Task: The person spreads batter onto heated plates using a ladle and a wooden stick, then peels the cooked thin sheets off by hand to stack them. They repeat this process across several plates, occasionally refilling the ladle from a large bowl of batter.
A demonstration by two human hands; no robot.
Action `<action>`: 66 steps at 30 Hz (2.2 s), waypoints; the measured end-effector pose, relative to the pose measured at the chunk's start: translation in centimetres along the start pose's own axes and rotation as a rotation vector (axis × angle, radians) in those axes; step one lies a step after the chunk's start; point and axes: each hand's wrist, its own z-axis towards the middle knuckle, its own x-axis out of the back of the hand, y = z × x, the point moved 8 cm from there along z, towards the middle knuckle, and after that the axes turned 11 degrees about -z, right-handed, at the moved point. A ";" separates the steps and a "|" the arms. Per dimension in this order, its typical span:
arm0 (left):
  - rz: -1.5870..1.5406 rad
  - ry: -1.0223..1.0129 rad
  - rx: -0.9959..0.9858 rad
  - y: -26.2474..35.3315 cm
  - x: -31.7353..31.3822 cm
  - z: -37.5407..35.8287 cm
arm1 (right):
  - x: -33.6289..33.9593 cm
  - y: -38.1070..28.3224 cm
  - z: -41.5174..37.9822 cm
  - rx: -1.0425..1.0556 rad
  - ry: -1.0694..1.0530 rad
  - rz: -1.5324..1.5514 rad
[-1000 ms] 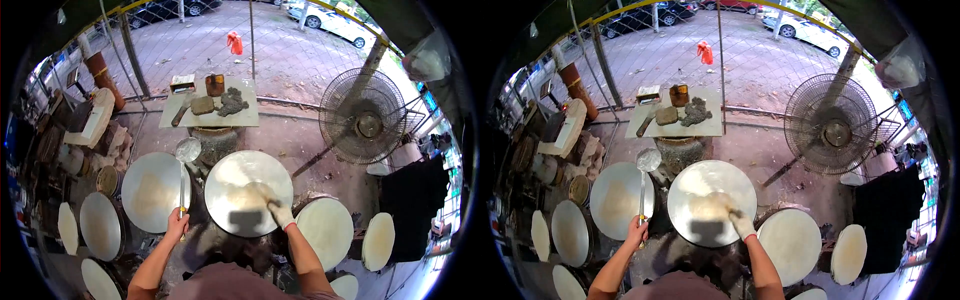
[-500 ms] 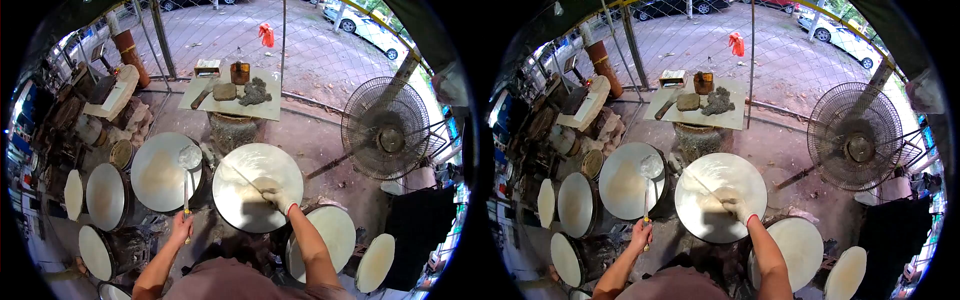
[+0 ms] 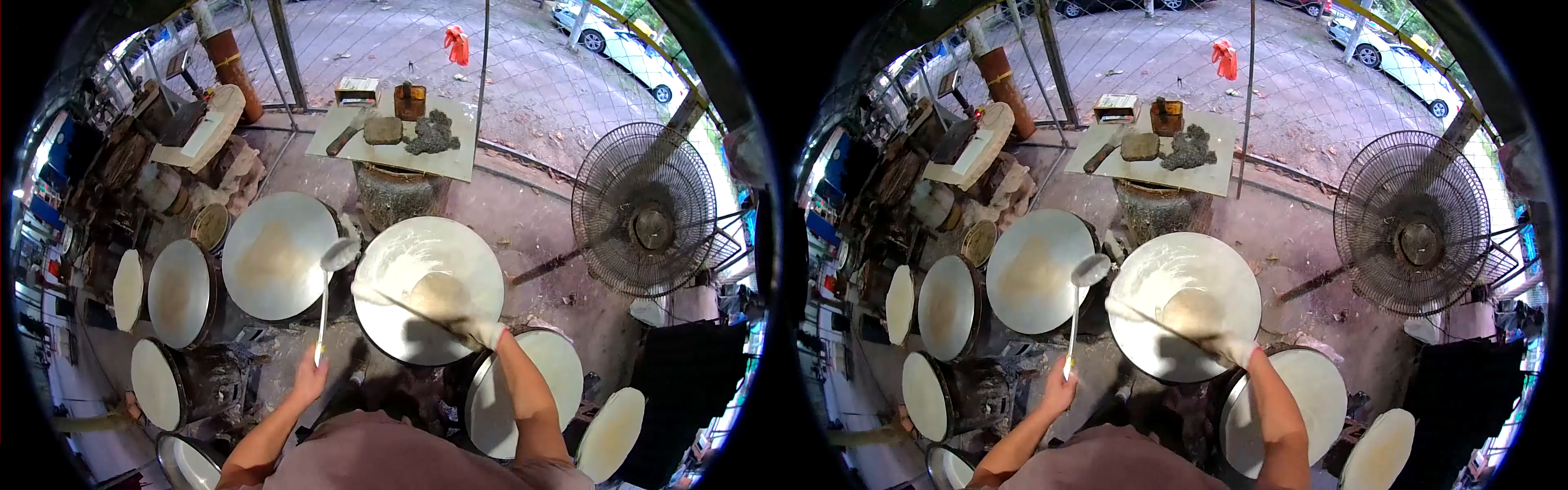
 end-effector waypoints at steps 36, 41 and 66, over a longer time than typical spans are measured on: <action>-0.044 -0.266 -0.283 -4.3 13.8 -4.6 | -30.7 2.1 3.3 0.252 0.469 0.497; -0.469 -0.282 -0.044 -6.3 20.2 -4.7 | -32.0 -2.1 9.1 0.273 0.933 0.531; -1.620 -0.624 0.212 -2.8 25.6 -10.8 | -31.5 5.6 0.5 0.035 1.454 0.465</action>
